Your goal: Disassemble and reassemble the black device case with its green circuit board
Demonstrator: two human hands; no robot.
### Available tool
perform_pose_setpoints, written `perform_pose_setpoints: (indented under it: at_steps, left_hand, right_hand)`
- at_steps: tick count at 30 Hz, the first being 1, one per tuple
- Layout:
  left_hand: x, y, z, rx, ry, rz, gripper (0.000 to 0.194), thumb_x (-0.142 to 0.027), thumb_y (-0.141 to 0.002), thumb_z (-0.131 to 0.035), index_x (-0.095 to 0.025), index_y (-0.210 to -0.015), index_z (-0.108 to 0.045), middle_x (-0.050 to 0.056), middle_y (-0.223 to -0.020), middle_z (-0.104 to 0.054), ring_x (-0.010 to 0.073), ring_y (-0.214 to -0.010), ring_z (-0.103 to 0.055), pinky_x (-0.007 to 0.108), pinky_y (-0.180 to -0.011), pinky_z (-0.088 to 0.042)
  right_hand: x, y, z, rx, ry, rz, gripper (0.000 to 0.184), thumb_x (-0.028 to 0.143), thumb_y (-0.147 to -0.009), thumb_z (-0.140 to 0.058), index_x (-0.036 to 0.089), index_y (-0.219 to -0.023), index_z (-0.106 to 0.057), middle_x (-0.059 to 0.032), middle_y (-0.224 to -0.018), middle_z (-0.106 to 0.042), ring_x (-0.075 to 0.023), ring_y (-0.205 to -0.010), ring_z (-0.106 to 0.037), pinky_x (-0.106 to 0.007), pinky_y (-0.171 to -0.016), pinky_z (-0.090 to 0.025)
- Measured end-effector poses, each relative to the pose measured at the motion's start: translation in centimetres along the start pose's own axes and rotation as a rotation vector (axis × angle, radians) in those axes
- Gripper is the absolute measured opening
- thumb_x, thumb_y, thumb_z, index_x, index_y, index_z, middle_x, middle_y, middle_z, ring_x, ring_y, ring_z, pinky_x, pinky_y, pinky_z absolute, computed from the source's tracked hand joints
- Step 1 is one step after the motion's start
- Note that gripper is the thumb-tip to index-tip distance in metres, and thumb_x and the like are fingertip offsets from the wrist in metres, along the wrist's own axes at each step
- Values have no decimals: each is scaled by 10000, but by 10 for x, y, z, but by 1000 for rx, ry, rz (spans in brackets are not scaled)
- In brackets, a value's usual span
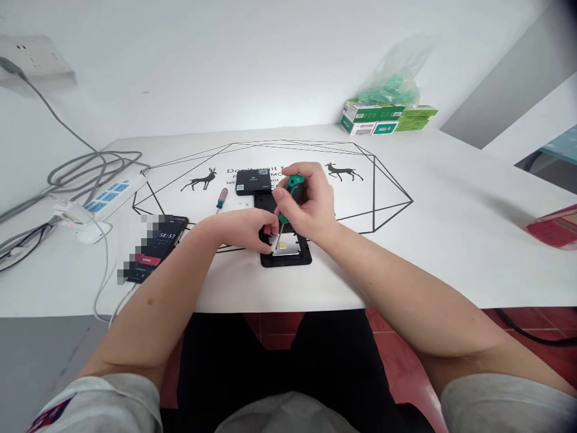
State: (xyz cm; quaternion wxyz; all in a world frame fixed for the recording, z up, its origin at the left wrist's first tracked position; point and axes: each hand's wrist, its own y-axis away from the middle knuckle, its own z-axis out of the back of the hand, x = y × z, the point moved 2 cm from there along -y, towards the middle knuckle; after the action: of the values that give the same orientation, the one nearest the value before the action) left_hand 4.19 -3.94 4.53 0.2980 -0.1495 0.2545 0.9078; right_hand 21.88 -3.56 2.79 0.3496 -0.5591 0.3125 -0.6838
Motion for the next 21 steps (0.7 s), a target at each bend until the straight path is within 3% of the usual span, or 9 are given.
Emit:
perform_pose_setpoints:
  at_steps: [5,15,21]
  left_hand:
    - [5,-3,-4,-8,23,9,491,-494,-751,-864,-251,-1134,-679,70,-1144,-748,300,-1007,-715,372,-794,-556]
    - [1,-5,-6,-33,36,-24,390,-410,-755,-864,-238,-1029,-647,61,-1024,-727,315,-1010,-726,397,-824,-565]
    - [3,-5,-7,-61,30,-27,348,-406,-772,-887,-243,-1004,-686,52,-1006,-747,310,-1019,-730,380,-837,-572]
  right_hand:
    - [2,5,-7,80,33,3,332,498,-1029,-675,267,-1239,-560,33,-860,-709,-144,-716,-688,-332,-700,-552]
    - [1,9,-8,89,19,53,316,468,-1047,-675,272,-1270,-565,23,-897,-713,-146,-743,-698,-329,-726,-570]
    - [4,-1,-6,197,-59,86,409,601,-1014,-704,267,-1248,-673,-19,-986,-703,-168,-852,-692,-331,-717,-575]
